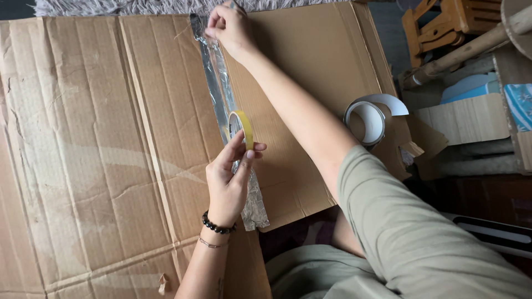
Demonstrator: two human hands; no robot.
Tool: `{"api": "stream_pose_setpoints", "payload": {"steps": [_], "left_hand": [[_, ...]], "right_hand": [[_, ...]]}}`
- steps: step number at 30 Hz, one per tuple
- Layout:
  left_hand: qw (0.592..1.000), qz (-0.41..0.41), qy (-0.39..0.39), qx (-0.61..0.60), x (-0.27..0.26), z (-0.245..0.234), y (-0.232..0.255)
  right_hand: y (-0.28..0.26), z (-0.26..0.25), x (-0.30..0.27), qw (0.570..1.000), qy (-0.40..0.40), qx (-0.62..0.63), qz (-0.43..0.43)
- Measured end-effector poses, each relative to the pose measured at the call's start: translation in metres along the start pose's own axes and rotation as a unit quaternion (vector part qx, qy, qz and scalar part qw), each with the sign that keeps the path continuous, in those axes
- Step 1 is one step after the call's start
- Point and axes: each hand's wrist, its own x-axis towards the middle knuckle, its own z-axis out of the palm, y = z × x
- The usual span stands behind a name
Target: The person applies silver tape along a seam of a large cardboard sheet, then uses scissors to cut a section from the cardboard. The person folds the cut piece and sets it aside.
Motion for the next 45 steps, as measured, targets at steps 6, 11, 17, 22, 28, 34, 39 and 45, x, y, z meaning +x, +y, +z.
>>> {"api": "stream_pose_setpoints", "payload": {"steps": [6,11,17,22,28,34,39,45], "left_hand": [[0.998,-0.024,0.003,-0.063,-0.002,0.002,0.001],[0.994,-0.044,0.002,-0.097,0.0,0.007,0.002],[0.991,-0.094,0.018,-0.095,0.0,0.005,0.011],[0.989,-0.116,0.031,-0.084,-0.004,0.006,0.019],[0.991,-0.088,0.016,0.103,-0.015,0.013,0.025],[0.995,-0.079,0.035,0.055,-0.019,0.016,0.019],[0.988,-0.142,0.013,-0.055,-0.025,0.019,0.018],[0.98,-0.17,0.068,-0.071,-0.039,0.009,0.022]], "right_hand": [[-0.005,-0.002,-0.008,0.999,-0.015,-0.028,0.025],[-0.006,-0.005,-0.002,0.999,-0.028,-0.015,0.005],[-0.007,-0.011,-0.005,0.999,-0.036,0.007,-0.016],[-0.01,0.003,-0.002,0.996,-0.047,-0.072,0.021],[-0.011,0.002,-0.004,0.993,-0.075,-0.092,0.016],[-0.015,-0.008,-0.008,0.99,-0.122,-0.07,0.014],[-0.043,-0.01,-0.019,0.987,-0.077,-0.139,0.009],[-0.087,-0.052,-0.057,0.999,0.003,-0.038,-0.013]]}}
